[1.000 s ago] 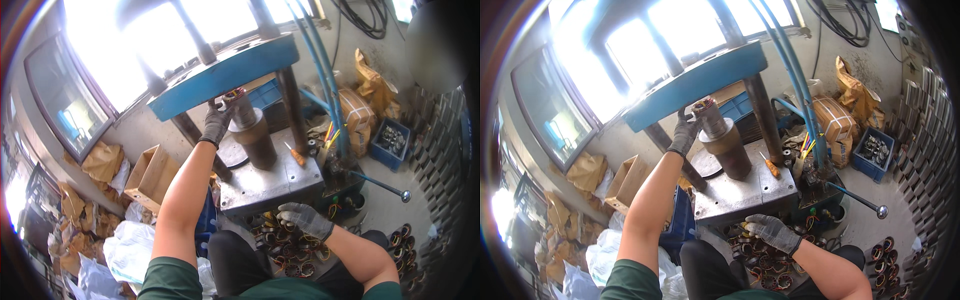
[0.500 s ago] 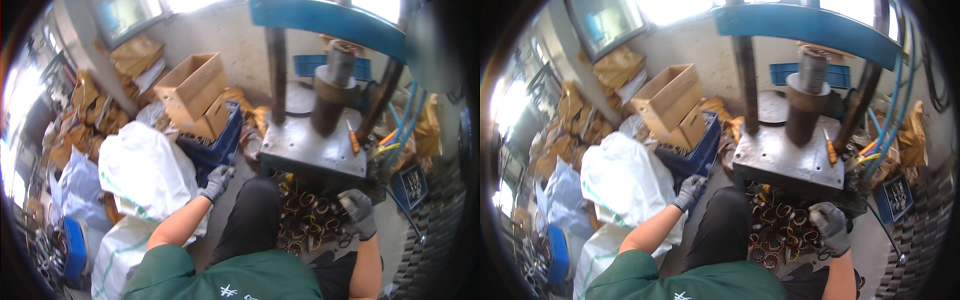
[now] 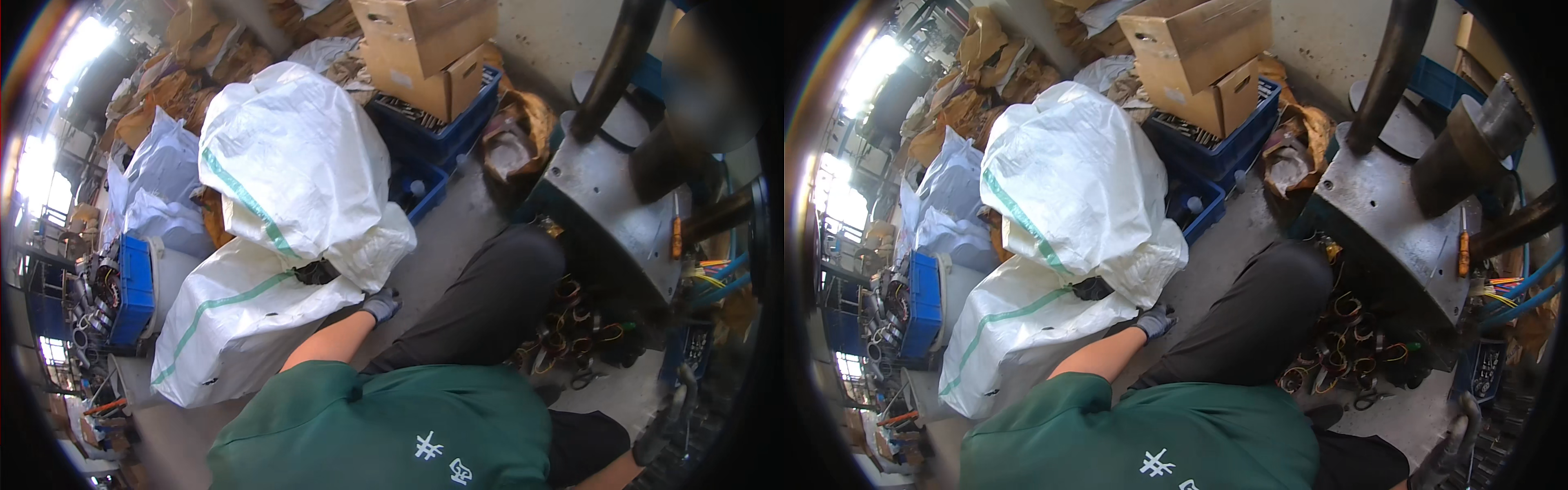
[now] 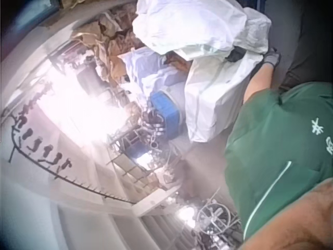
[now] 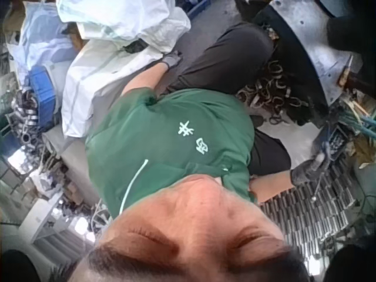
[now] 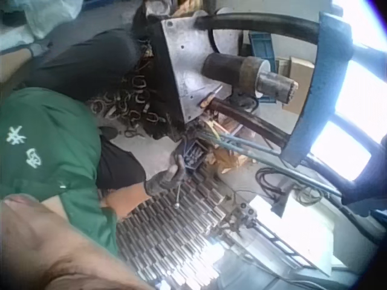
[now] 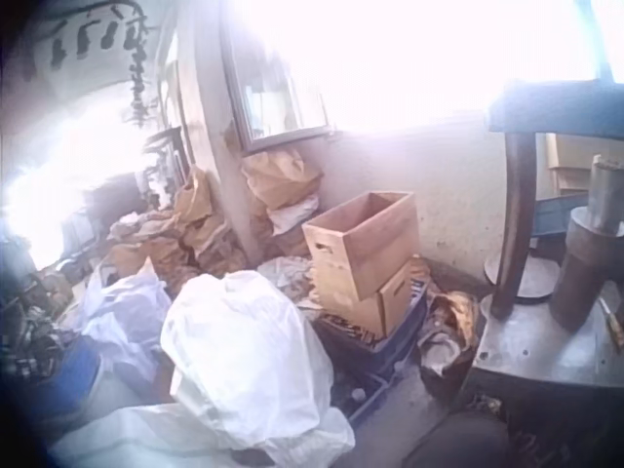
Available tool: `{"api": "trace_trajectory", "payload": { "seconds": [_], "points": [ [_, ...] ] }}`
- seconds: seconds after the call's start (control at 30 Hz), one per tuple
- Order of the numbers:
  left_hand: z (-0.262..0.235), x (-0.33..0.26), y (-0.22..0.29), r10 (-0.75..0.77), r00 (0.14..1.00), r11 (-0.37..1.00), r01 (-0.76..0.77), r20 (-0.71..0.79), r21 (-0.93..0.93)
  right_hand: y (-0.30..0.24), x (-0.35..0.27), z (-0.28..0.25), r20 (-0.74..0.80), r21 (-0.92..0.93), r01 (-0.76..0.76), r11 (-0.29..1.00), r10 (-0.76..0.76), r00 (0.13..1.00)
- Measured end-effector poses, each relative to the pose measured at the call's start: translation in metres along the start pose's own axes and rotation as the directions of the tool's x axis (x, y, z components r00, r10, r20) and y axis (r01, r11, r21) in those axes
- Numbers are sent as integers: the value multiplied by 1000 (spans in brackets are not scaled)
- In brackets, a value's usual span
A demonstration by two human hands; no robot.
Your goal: The person is manually inserting wire coils into a stator core and then using a hydraulic press to secure the components.
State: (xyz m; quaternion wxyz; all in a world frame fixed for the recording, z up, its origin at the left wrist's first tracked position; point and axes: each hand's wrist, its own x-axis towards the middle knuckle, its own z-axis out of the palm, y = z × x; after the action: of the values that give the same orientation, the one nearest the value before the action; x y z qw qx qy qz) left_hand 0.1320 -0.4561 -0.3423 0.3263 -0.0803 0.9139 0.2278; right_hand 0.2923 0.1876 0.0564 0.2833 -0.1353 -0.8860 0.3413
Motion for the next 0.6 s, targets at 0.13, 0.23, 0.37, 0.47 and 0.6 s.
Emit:
{"api": "trace_trajectory", "payload": {
  "seconds": [0.13, 0.23, 0.37, 0.47, 0.6],
  "points": [
    [-79, -32, -2, 156, 987, 981, -150, -43, 121, -10, -14, -31, 0, -87, -376, 923, 377, 926],
    [-118, -44, -26, 335, 914, 905, -245, -229, 349, 15, -19, -39, 21, 9, -164, 986, 164, 986],
    [-146, -32, -113, 430, 810, 795, -131, -398, 593, 31, 0, -36, 97, -77, -364, 928, 370, 924],
    [-161, -20, -136, 92, 927, 921, 59, -364, 384, 66, 9, -26, 228, -9, -220, 976, 216, 949],
    [-133, -44, -192, -185, 973, 895, 225, -140, 385, 107, 7, -2, 343, -50, -286, 957, 286, 895]
  ]
}}
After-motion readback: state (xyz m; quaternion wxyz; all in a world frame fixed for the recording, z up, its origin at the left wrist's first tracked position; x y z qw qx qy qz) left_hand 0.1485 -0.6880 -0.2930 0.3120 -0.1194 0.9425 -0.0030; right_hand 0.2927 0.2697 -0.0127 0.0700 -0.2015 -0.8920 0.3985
